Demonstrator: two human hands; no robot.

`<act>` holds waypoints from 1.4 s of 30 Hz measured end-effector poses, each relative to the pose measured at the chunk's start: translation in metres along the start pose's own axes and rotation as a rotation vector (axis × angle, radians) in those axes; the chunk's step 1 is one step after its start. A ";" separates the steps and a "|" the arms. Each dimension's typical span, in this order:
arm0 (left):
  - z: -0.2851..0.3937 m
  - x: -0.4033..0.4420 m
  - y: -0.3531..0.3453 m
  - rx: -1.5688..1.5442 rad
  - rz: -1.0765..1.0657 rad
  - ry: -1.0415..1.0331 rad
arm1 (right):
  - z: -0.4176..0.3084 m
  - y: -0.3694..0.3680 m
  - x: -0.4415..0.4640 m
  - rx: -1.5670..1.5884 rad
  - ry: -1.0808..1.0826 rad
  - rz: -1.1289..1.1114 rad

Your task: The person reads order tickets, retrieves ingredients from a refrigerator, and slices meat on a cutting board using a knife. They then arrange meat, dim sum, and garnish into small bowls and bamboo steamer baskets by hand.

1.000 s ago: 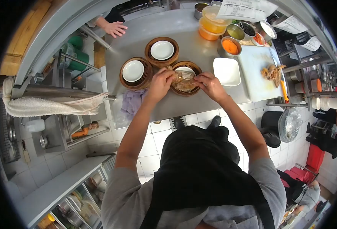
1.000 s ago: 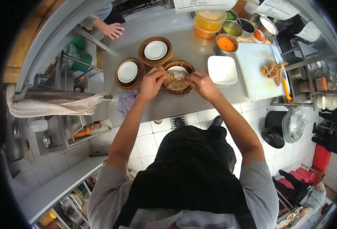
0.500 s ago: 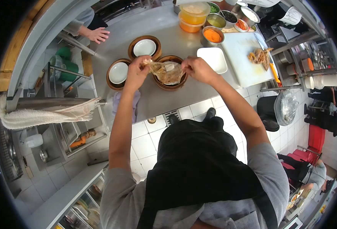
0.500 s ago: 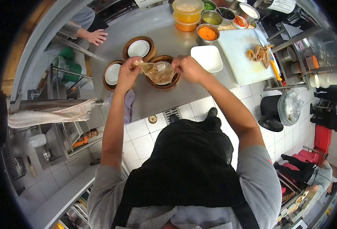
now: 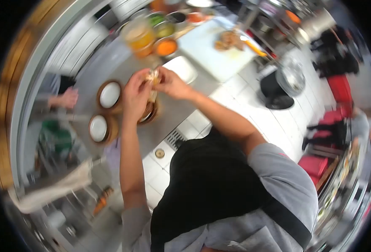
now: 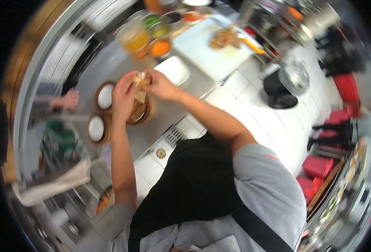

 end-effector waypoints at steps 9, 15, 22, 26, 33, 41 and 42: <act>-0.041 0.097 -0.140 0.153 -0.282 0.147 | -0.043 0.297 -0.197 0.222 -0.056 0.755; -0.114 0.179 -0.263 0.574 -0.205 0.224 | -0.152 0.571 -0.303 -0.004 0.241 1.426; -0.081 0.197 -0.321 0.916 -0.097 0.314 | -0.117 0.542 -0.163 -0.251 -0.082 0.873; -0.080 0.197 -0.325 0.934 -0.051 0.297 | -0.075 0.423 0.000 -0.640 -0.032 -0.009; -0.063 0.184 -0.327 0.992 -0.029 0.293 | 0.009 0.372 0.098 -1.256 -0.365 -0.868; -0.084 0.172 -0.273 0.599 0.250 0.147 | 0.020 0.344 0.114 -0.849 -0.324 -0.886; -0.080 0.157 -0.246 0.614 0.311 0.193 | 0.004 0.326 0.113 -0.729 -0.432 -0.828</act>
Point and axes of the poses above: each hand's wrist, its own x-axis towards the middle knuckle, its own y-axis out of the back of the hand, z = x × y, the point moved 6 cm from there along x, towards the middle knuckle, and after that the axes turned 13 degrees about x, right-handed, at the moved point
